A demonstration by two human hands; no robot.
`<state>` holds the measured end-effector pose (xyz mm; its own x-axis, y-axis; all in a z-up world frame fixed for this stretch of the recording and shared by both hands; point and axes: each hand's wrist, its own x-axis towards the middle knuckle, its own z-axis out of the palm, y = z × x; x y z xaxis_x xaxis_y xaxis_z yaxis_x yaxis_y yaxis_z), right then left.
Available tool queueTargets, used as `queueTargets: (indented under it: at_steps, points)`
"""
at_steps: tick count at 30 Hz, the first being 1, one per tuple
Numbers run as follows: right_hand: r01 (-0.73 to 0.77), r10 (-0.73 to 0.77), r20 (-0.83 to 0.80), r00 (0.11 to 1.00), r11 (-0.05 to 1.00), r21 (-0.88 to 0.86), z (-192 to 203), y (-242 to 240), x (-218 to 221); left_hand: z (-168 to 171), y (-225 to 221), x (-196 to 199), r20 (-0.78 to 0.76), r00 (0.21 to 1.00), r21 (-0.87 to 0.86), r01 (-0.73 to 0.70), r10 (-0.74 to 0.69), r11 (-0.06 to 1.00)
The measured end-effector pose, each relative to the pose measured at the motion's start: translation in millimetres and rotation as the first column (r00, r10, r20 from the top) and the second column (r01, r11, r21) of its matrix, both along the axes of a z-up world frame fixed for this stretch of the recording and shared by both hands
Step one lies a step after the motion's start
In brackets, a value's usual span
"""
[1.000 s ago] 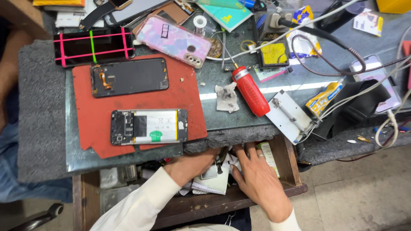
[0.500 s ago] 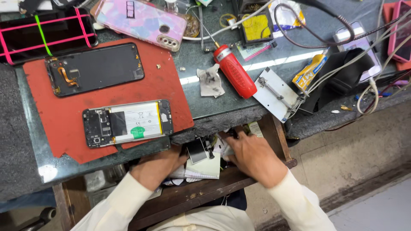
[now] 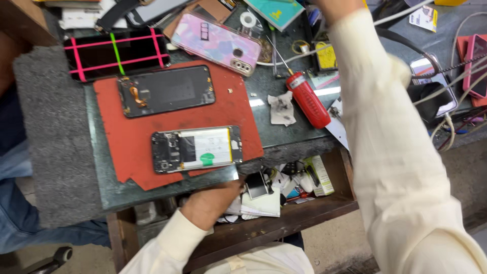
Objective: The person uses a screwdriver to remove screws from the internal board of a mobile phone and then detaches the board from the phone chassis by hand.
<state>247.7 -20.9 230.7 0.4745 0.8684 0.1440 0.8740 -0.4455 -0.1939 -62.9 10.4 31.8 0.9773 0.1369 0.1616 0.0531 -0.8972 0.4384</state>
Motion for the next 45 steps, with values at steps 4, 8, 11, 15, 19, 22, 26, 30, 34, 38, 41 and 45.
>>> queueTargets:
  at_steps: [4, 8, 11, 15, 19, 22, 26, 30, 34, 38, 41, 45]
  points:
    - [0.085, -0.089, -0.009, 0.996, 0.977, -0.197, -4.7, 4.3, 8.0, 0.3, -7.0, -1.2, 0.036, 0.999, -0.024, -0.019, 0.020, 1.000]
    - [0.112, -0.116, -0.004, 0.993, 0.968, -0.224, 3.6, 26.2, 24.3, -11.2, -9.1, 0.1, 0.085, 0.996, 0.090, -0.024, 0.016, 0.996]
    - [0.103, -0.109, -0.019, 0.994, 0.974, -0.203, 4.9, 39.8, 22.2, -18.6, -15.7, -8.7, 0.110, 0.994, 0.143, -0.038, 0.022, 0.989]
    - [0.076, -0.083, -0.067, 0.994, 0.991, -0.108, 5.9, 46.1, 9.9, -22.9, -19.1, -16.4, 0.044, 0.999, 0.321, -0.018, 0.004, 0.947]
    - [0.000, 0.016, -0.155, 0.988, 0.995, 0.103, 25.9, 34.5, -19.0, -24.6, -22.1, -19.7, 0.047, 0.999, 0.057, -0.030, 0.028, 0.998]
    - [-0.077, 0.145, -0.244, 0.959, 0.960, 0.268, 45.5, 13.6, -29.2, -28.4, -25.5, -18.2, -0.028, 0.999, 0.027, -0.020, 0.020, 0.999]
    - [-0.258, 0.384, -0.292, 0.876, 0.885, 0.388, 51.4, 0.0, -93.5, -31.8, -32.1, -26.1, 0.107, 0.992, 0.005, -0.066, 0.065, 0.998]
    - [-0.305, 0.355, -0.057, 0.933, 0.865, 0.399, 26.0, 6.6, -147.1, -33.1, -30.3, -24.6, 0.047, 0.998, 0.078, -0.044, 0.041, 0.996]
    - [-0.227, 0.304, -0.051, 0.951, 0.804, 0.549, 9.4, 1.6, -152.8, -29.9, -30.6, -24.0, 0.030, 0.998, 0.098, -0.051, 0.048, 0.994]
    - [-0.195, 0.294, -0.094, 0.951, 0.808, 0.556, -15.3, -6.4, -148.0, -22.9, -27.2, -22.9, 0.044, 0.998, 0.134, -0.042, 0.036, 0.990]
    - [-0.169, 0.308, -0.178, 0.935, 0.825, 0.539, -38.9, -13.0, -143.4, -15.7, -23.3, -16.8, -0.077, 0.997, 0.204, 0.024, -0.009, 0.979]
    - [-0.070, 0.310, -0.345, 0.886, 0.825, 0.561, -56.8, -26.5, -138.5, 3.2, -14.0, -13.2, -0.106, 0.994, -0.033, 0.011, -0.014, 0.999]
